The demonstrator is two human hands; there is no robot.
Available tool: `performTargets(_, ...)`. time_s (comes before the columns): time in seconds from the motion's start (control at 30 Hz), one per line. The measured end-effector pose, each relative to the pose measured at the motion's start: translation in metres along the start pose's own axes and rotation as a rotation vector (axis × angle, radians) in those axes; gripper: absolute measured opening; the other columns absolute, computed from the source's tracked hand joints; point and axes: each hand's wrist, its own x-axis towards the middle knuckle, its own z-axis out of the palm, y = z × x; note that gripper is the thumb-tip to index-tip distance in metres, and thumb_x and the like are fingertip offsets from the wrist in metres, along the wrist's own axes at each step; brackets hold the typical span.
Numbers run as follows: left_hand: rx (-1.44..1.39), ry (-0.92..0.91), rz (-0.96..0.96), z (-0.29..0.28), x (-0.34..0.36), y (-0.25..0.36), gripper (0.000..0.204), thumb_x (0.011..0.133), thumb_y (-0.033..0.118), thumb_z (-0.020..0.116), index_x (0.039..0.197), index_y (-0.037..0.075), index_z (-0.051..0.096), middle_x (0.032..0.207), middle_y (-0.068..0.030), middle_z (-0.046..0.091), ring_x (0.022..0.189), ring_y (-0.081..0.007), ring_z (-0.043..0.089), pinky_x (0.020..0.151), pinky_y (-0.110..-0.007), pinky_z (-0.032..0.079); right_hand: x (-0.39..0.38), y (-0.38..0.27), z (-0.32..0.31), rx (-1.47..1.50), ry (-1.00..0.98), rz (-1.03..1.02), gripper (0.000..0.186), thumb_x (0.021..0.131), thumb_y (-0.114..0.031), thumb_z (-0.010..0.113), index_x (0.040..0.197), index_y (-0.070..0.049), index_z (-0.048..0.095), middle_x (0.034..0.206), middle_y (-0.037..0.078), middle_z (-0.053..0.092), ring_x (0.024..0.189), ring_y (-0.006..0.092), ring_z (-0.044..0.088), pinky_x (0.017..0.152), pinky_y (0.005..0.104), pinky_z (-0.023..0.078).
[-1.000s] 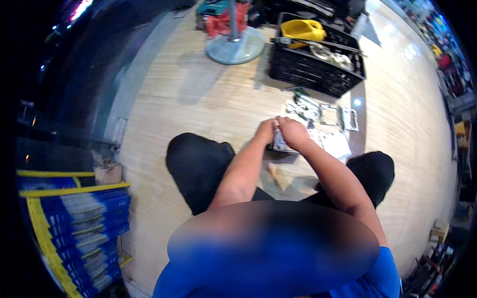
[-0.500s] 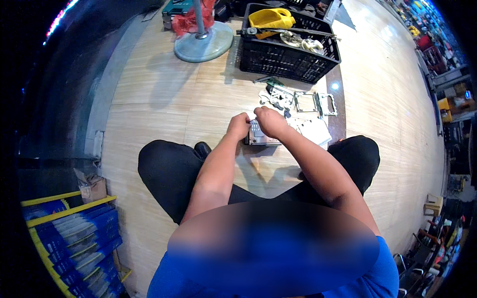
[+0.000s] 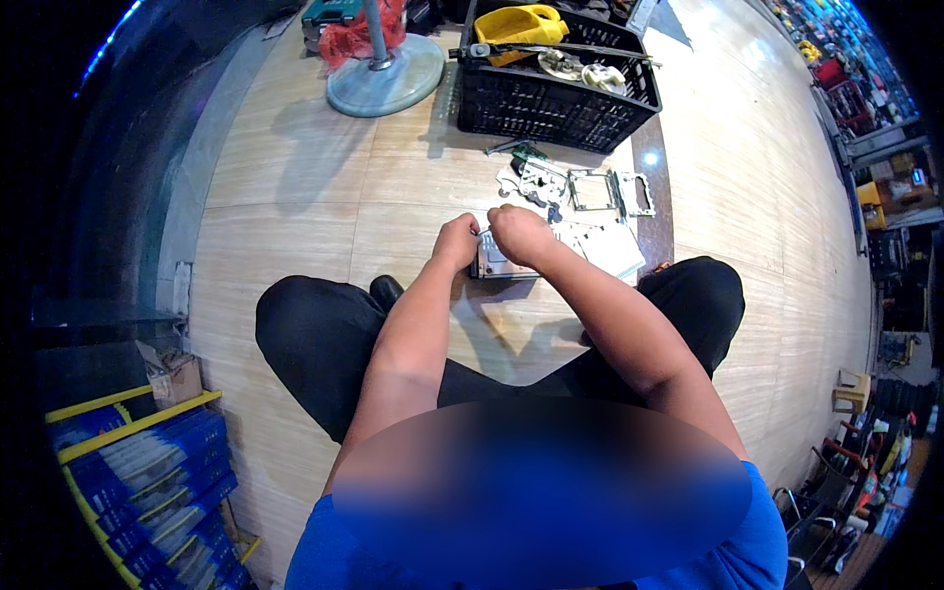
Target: The person assembles an electronic device housing by fitting a metal cover onto the unit and driving screws into the casing using a screwdriver.
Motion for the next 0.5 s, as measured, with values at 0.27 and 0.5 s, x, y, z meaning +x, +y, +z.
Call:
performTargets(0.27, 0.003, 0.006, 0.033, -0.001, -0.002, 0.0, 0.009, 0.077, 0.003, 0.068, 0.084, 0.003, 0.063, 0.086, -0.0182, 0.068, 0.081, -0.0316, 0.066, 0.073, -0.038, 0.052, -0.006, -0.015, -0.015, -0.077, -0.056, 0.041, 0.017, 0.087, -0.009, 0.05, 0.095, -0.004, 0.065, 0.097, 0.019, 0.068, 0.088, 0.0339, 0.068, 0.076, 0.0413, 0.056)
performTargets(0.5, 0.023, 0.016, 0.07, 0.002, 0.003, -0.009, 0.011, 0.077, 0.003, 0.066, 0.087, 0.004, 0.063, 0.093, -0.0209, 0.067, 0.09, -0.0369, 0.065, 0.078, -0.041, 0.052, -0.005, -0.026, -0.011, -0.193, -0.043, -0.066, 0.017, 0.087, -0.014, 0.053, 0.099, -0.007, 0.063, 0.096, 0.014, 0.066, 0.089, 0.0304, 0.067, 0.073, 0.0393, 0.056)
